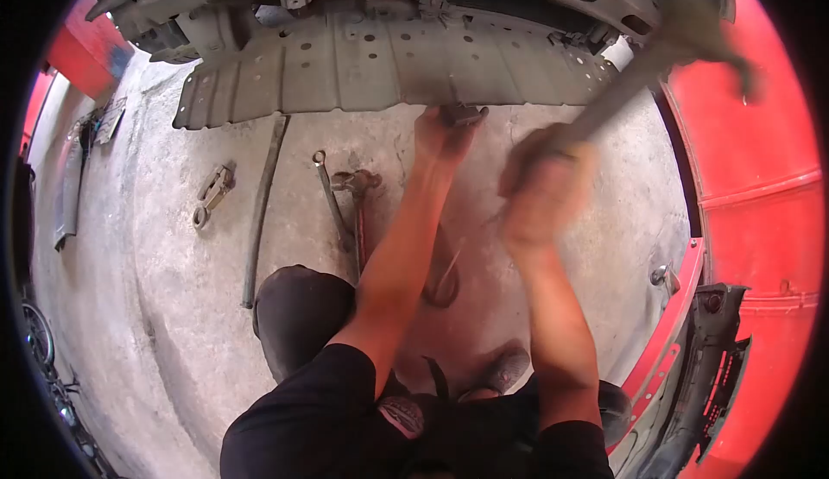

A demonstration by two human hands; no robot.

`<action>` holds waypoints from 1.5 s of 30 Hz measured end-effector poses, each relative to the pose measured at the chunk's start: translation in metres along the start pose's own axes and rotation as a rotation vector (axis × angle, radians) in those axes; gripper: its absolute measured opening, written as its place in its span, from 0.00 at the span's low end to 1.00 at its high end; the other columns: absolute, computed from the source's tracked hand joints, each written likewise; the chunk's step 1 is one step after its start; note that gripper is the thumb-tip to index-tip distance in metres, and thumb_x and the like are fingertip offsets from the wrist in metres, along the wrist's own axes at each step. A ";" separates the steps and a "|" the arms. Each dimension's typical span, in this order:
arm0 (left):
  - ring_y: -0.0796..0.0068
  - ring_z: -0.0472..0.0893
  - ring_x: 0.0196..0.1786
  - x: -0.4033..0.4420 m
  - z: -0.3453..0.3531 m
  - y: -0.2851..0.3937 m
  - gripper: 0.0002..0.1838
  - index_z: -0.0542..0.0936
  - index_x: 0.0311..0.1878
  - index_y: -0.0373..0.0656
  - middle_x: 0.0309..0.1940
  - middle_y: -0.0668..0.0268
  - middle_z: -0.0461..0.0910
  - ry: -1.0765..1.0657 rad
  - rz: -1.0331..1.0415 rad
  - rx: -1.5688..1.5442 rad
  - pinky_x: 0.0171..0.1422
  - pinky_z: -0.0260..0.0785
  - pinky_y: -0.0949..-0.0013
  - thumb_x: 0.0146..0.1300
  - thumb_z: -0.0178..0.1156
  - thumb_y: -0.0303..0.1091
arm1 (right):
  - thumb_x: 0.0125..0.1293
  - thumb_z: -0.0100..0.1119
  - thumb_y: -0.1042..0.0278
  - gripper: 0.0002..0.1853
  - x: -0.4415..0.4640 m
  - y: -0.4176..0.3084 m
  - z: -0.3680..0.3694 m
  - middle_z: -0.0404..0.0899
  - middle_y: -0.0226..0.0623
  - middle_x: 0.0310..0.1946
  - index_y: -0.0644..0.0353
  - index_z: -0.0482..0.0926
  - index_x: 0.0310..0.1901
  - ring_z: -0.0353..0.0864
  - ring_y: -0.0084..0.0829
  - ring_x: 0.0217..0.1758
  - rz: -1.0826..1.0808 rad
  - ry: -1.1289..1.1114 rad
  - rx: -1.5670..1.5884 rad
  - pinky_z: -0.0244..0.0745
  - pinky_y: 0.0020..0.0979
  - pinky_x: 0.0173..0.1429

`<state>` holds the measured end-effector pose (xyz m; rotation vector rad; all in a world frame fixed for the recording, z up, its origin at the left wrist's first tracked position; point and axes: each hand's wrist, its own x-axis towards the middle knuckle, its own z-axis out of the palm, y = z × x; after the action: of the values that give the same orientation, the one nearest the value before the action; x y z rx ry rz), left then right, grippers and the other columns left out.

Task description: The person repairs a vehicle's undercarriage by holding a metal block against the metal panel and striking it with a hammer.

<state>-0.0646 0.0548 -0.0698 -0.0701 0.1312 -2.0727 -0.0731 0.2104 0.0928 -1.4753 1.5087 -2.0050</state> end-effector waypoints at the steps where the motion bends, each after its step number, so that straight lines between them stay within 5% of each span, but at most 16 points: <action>1: 0.58 0.77 0.57 -0.003 -0.001 0.002 0.21 0.74 0.61 0.41 0.53 0.59 0.80 -0.004 0.030 0.110 0.66 0.68 0.47 0.72 0.50 0.42 | 0.78 0.43 0.49 0.20 -0.003 0.020 -0.001 0.71 0.32 0.21 0.60 0.73 0.42 0.68 0.29 0.18 0.092 -0.157 -0.233 0.62 0.29 0.23; 3: 0.62 0.81 0.52 -0.016 -0.003 0.005 0.19 0.75 0.59 0.40 0.51 0.60 0.81 -0.015 0.084 0.330 0.59 0.76 0.53 0.72 0.47 0.39 | 0.79 0.46 0.58 0.15 -0.005 0.043 0.006 0.74 0.35 0.19 0.63 0.74 0.45 0.73 0.42 0.20 0.148 -0.545 -0.740 0.68 0.37 0.29; 5: 0.62 0.82 0.50 -0.021 0.000 -0.002 0.19 0.75 0.58 0.38 0.48 0.58 0.81 -0.011 0.082 0.294 0.56 0.77 0.55 0.72 0.46 0.39 | 0.79 0.47 0.60 0.13 -0.001 0.036 0.013 0.75 0.36 0.19 0.63 0.74 0.46 0.75 0.42 0.22 0.165 -0.628 -0.730 0.68 0.38 0.30; 7: 0.61 0.81 0.47 -0.025 0.013 0.000 0.17 0.77 0.57 0.39 0.45 0.59 0.81 -0.108 0.239 0.309 0.54 0.77 0.55 0.72 0.46 0.37 | 0.79 0.48 0.58 0.15 -0.011 0.010 0.010 0.75 0.35 0.21 0.64 0.74 0.46 0.76 0.37 0.23 0.155 -0.585 -0.669 0.68 0.37 0.30; 8: 0.61 0.81 0.47 -0.015 -0.006 0.001 0.17 0.77 0.56 0.40 0.45 0.60 0.81 -0.107 0.372 0.889 0.54 0.77 0.54 0.73 0.47 0.37 | 0.79 0.48 0.57 0.16 -0.009 0.003 0.005 0.75 0.35 0.21 0.64 0.74 0.46 0.77 0.34 0.24 0.131 -0.538 -0.649 0.68 0.37 0.30; 10: 0.61 0.81 0.48 -0.005 -0.013 0.005 0.16 0.78 0.56 0.42 0.45 0.60 0.81 -0.099 0.338 0.941 0.55 0.75 0.52 0.73 0.48 0.37 | 0.80 0.47 0.56 0.17 -0.010 0.003 -0.011 0.73 0.42 0.19 0.64 0.74 0.47 0.76 0.39 0.21 0.086 -0.444 -0.643 0.68 0.38 0.28; 12: 0.60 0.81 0.48 0.004 -0.010 0.003 0.15 0.78 0.56 0.44 0.46 0.61 0.82 -0.082 -0.019 -0.098 0.56 0.74 0.50 0.73 0.49 0.38 | 0.80 0.45 0.55 0.18 -0.014 0.010 -0.029 0.70 0.41 0.17 0.64 0.75 0.46 0.72 0.36 0.18 0.142 -0.345 -0.543 0.65 0.36 0.25; 17: 0.56 0.77 0.58 0.005 -0.036 0.008 0.17 0.79 0.55 0.45 0.52 0.61 0.81 0.062 0.022 0.122 0.68 0.65 0.47 0.76 0.47 0.44 | 0.82 0.43 0.53 0.20 -0.030 0.029 -0.057 0.65 0.25 0.17 0.62 0.75 0.43 0.61 0.16 0.16 0.390 -0.083 -0.179 0.55 0.25 0.20; 21: 0.49 0.75 0.60 -0.013 -0.079 0.029 0.21 0.79 0.56 0.45 0.52 0.59 0.80 0.327 0.089 0.104 0.73 0.60 0.41 0.76 0.44 0.48 | 0.80 0.44 0.43 0.24 -0.037 0.044 -0.066 0.63 0.27 0.18 0.61 0.71 0.45 0.58 0.18 0.12 0.515 -0.008 -0.059 0.54 0.24 0.15; 26: 0.47 0.67 0.71 0.006 -0.177 0.051 0.24 0.75 0.63 0.45 0.61 0.59 0.77 0.289 0.031 0.075 0.77 0.54 0.34 0.76 0.42 0.49 | 0.79 0.46 0.42 0.23 -0.044 0.046 -0.092 0.63 0.26 0.18 0.59 0.72 0.45 0.57 0.18 0.11 0.585 0.054 -0.041 0.52 0.24 0.13; 29: 0.54 0.68 0.72 0.037 -0.004 0.016 0.25 0.72 0.69 0.47 0.70 0.62 0.72 -0.030 0.040 0.050 0.75 0.59 0.37 0.76 0.44 0.47 | 0.81 0.42 0.46 0.23 -0.041 0.018 -0.096 0.62 0.25 0.16 0.61 0.73 0.44 0.58 0.18 0.12 0.653 0.164 -0.037 0.53 0.23 0.15; 30: 0.57 0.72 0.69 0.026 -0.003 0.019 0.25 0.71 0.70 0.49 0.71 0.63 0.71 -0.021 0.030 -0.011 0.72 0.64 0.42 0.75 0.47 0.49 | 0.81 0.42 0.45 0.23 -0.039 0.011 -0.093 0.62 0.25 0.16 0.61 0.72 0.45 0.58 0.18 0.12 0.623 0.169 -0.007 0.53 0.24 0.14; 33: 0.52 0.63 0.76 0.005 0.031 0.014 0.28 0.66 0.74 0.44 0.74 0.60 0.67 -0.175 -0.004 -0.009 0.80 0.53 0.41 0.76 0.43 0.46 | 0.80 0.42 0.45 0.24 -0.027 0.021 -0.104 0.62 0.26 0.16 0.62 0.72 0.46 0.58 0.19 0.11 0.488 0.127 -0.026 0.55 0.25 0.14; 34: 0.56 0.72 0.69 0.012 0.016 0.016 0.23 0.73 0.67 0.46 0.68 0.61 0.73 -0.076 0.051 0.020 0.75 0.63 0.42 0.75 0.48 0.45 | 0.80 0.42 0.45 0.24 -0.045 0.016 -0.105 0.62 0.27 0.16 0.62 0.71 0.46 0.58 0.19 0.11 0.521 0.097 -0.044 0.55 0.25 0.14; 41: 0.53 0.71 0.70 0.005 -0.017 0.025 0.22 0.72 0.67 0.46 0.66 0.62 0.74 -0.031 0.057 0.139 0.73 0.64 0.39 0.76 0.45 0.44 | 0.80 0.43 0.44 0.24 -0.035 0.037 -0.077 0.63 0.27 0.17 0.62 0.71 0.45 0.57 0.19 0.11 0.656 0.122 0.080 0.56 0.25 0.15; 45: 0.48 0.71 0.68 -0.002 -0.122 0.045 0.23 0.71 0.68 0.47 0.65 0.63 0.75 0.194 0.110 0.136 0.73 0.62 0.37 0.76 0.45 0.45 | 0.79 0.45 0.41 0.25 -0.036 0.036 -0.077 0.60 0.24 0.16 0.60 0.71 0.47 0.56 0.18 0.11 0.678 0.134 0.063 0.55 0.25 0.15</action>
<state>-0.0370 0.0428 -0.1962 0.2168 0.1094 -1.9697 -0.1320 0.2641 0.0460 -0.6685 1.6791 -1.7212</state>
